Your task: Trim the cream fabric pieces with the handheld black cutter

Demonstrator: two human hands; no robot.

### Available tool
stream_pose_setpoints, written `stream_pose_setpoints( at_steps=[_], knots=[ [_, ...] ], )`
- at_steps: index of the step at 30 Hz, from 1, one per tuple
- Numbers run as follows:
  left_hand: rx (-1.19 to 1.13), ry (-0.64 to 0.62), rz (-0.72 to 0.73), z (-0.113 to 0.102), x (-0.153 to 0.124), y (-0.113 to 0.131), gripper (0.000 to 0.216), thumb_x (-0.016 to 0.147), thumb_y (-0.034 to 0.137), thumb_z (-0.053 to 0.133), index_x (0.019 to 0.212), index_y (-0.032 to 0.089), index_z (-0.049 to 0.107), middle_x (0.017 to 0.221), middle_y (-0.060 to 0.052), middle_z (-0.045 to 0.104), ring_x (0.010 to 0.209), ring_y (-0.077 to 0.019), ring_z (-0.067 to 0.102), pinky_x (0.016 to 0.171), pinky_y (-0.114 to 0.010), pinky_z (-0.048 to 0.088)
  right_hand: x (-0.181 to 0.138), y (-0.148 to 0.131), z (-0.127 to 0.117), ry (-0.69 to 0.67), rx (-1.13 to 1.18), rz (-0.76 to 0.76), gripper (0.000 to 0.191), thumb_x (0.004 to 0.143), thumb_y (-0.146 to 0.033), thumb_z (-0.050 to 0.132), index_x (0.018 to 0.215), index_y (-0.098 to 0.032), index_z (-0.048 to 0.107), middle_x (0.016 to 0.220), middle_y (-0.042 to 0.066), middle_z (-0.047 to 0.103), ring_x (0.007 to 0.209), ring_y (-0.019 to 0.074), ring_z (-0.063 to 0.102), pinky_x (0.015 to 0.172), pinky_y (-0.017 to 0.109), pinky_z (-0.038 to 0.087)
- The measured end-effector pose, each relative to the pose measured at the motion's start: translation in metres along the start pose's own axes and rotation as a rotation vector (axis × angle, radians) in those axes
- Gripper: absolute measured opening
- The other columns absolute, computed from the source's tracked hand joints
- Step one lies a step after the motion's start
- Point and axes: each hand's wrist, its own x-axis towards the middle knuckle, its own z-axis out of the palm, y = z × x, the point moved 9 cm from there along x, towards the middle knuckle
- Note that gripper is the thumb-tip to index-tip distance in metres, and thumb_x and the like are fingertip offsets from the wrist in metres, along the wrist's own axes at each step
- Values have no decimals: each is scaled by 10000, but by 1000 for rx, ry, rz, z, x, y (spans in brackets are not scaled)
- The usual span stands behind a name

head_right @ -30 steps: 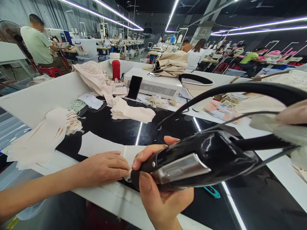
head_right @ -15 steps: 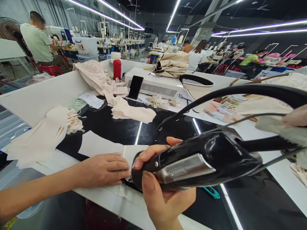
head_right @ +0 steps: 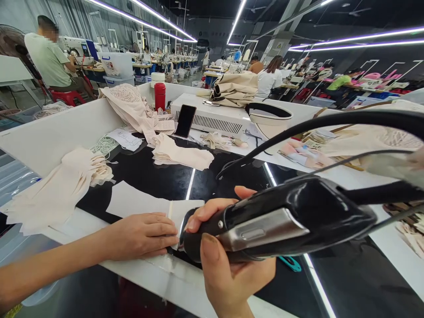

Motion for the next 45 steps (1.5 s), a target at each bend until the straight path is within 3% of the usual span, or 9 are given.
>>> stream_pose_setpoints(
  at_steps=[19,41,45],
  knots=[
    [-62,-59,-55,3,-1,-2,175,1064,197,526,1159,127,655,1111,-75,736,1090,-178,682,1148,-331,478,-3,7,4,-20,23,18,460,848,-348,822,1242,-276,597,784,-17,660,555,156,595,486,314,539],
    [-41,-16,-22,3,-3,-1,173,1052,176,530,1155,111,652,1113,-102,738,1088,-183,701,1146,-337,489,-4,9,9,-30,-13,27,431,873,-325,783,1244,-277,570,790,-24,654,558,159,602,486,315,553],
    [-74,16,-39,-4,-3,-2,189,1066,209,531,1187,114,641,1167,-115,738,1162,-191,683,1137,-329,503,-5,9,8,-43,-26,36,422,880,-313,780,1249,-286,576,799,-23,663,570,157,613,512,321,568]
  ],
)
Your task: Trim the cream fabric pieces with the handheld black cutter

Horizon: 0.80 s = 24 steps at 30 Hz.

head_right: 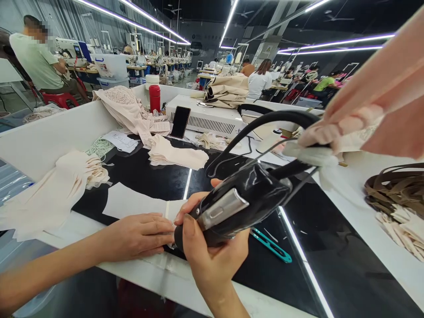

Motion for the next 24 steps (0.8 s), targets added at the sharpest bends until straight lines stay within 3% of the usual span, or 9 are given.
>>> stream_pose_setpoints(
  at_steps=[4,8,13,18,24],
  knots=[
    [-12,14,-57,-7,-4,-7,235,1080,242,523,1254,123,626,1251,-124,721,1246,-198,648,1160,-346,490,-3,-2,1,-5,-1,7,438,877,-350,785,1246,-277,561,794,-20,657,562,155,612,514,326,570],
    [-33,-85,-71,-3,-14,-11,235,1071,251,544,1257,145,640,1193,-102,744,1232,-205,657,1167,-371,483,-3,-4,4,-20,14,13,441,867,-373,795,1228,-275,562,780,-20,655,542,155,615,476,313,557],
    [-58,-150,-99,-10,-17,-12,231,1066,249,560,1258,158,650,1167,-79,757,1185,-191,685,1160,-346,485,18,-12,-16,82,-55,-69,420,848,-339,807,1205,-277,594,767,-32,672,520,157,621,468,322,551],
    [-55,-120,-111,-14,3,-16,231,1079,244,520,1237,149,658,1152,-85,739,1076,-189,707,1097,-369,538,46,-6,-43,181,-136,-132,351,854,-333,799,1130,-273,590,768,-66,656,541,129,610,521,297,558],
    [18,-143,-129,10,39,-29,195,1053,177,514,1177,135,657,1065,-88,705,970,-212,678,931,-384,610,61,12,-52,199,-151,-145,290,848,-337,801,970,-247,554,770,-73,661,544,115,616,525,280,566]
  ],
)
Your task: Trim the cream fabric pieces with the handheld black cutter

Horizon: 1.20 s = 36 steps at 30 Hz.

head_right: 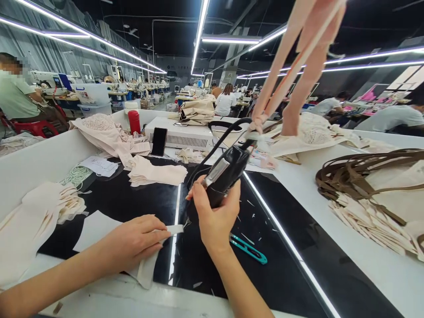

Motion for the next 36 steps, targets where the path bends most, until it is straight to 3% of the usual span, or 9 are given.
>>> stream_pose_setpoints(
  at_steps=[5,10,25,36],
  knots=[
    [90,-24,25,17,19,-3,195,997,175,613,1183,144,659,1049,-86,681,972,-229,671,900,-376,607,1,5,2,-9,-1,4,267,844,-311,795,943,-244,556,780,-68,673,536,110,623,510,272,573],
    [127,-37,12,25,20,-5,212,946,191,706,1152,151,673,988,-59,670,888,-223,669,838,-364,612,1,8,0,-4,-5,8,258,834,-308,797,938,-245,570,779,-66,674,539,110,631,512,268,572],
    [131,-11,-8,27,18,-5,137,968,197,689,1093,141,678,1010,-57,684,947,-211,674,892,-341,595,-1,14,-2,-18,-36,16,304,855,-316,777,1063,-272,558,810,-65,669,563,116,627,539,276,564],
    [121,13,-26,27,16,-6,132,975,207,681,1085,136,677,999,-59,679,948,-210,674,884,-346,597,0,15,0,-10,-38,18,287,855,-305,777,1048,-266,568,776,-67,656,556,116,612,545,291,570]
  ],
)
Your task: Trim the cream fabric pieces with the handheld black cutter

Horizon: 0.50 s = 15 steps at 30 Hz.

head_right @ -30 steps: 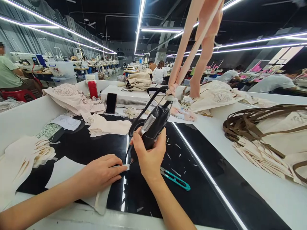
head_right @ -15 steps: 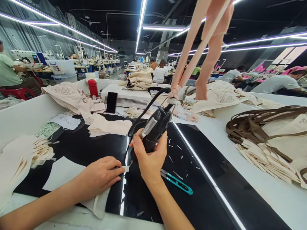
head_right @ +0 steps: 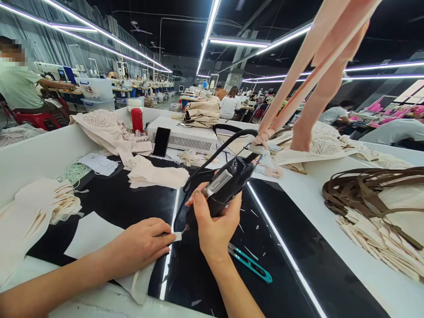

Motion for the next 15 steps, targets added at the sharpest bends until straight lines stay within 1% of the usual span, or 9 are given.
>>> stream_pose_setpoints(
  at_steps=[7,12,15],
  knots=[
    [-2,-4,-14,4,-1,0,118,1005,239,647,1075,148,671,1003,-61,672,960,-201,673,887,-335,596,0,2,1,-15,8,3,262,858,-280,766,1039,-272,576,776,-67,660,567,115,613,556,287,564],
    [-14,12,-25,3,-2,-1,135,968,223,697,1075,142,681,996,-54,671,947,-211,672,876,-344,604,-2,4,2,-27,18,2,319,861,-271,764,1119,-283,577,786,-65,663,571,114,612,566,289,561],
    [-25,1,-41,4,-2,-3,147,948,207,718,1075,144,682,998,-48,664,941,-210,668,878,-348,606,-2,3,3,-30,14,-10,288,868,-266,757,1095,-279,580,786,-65,662,566,112,613,556,283,560]
  ],
)
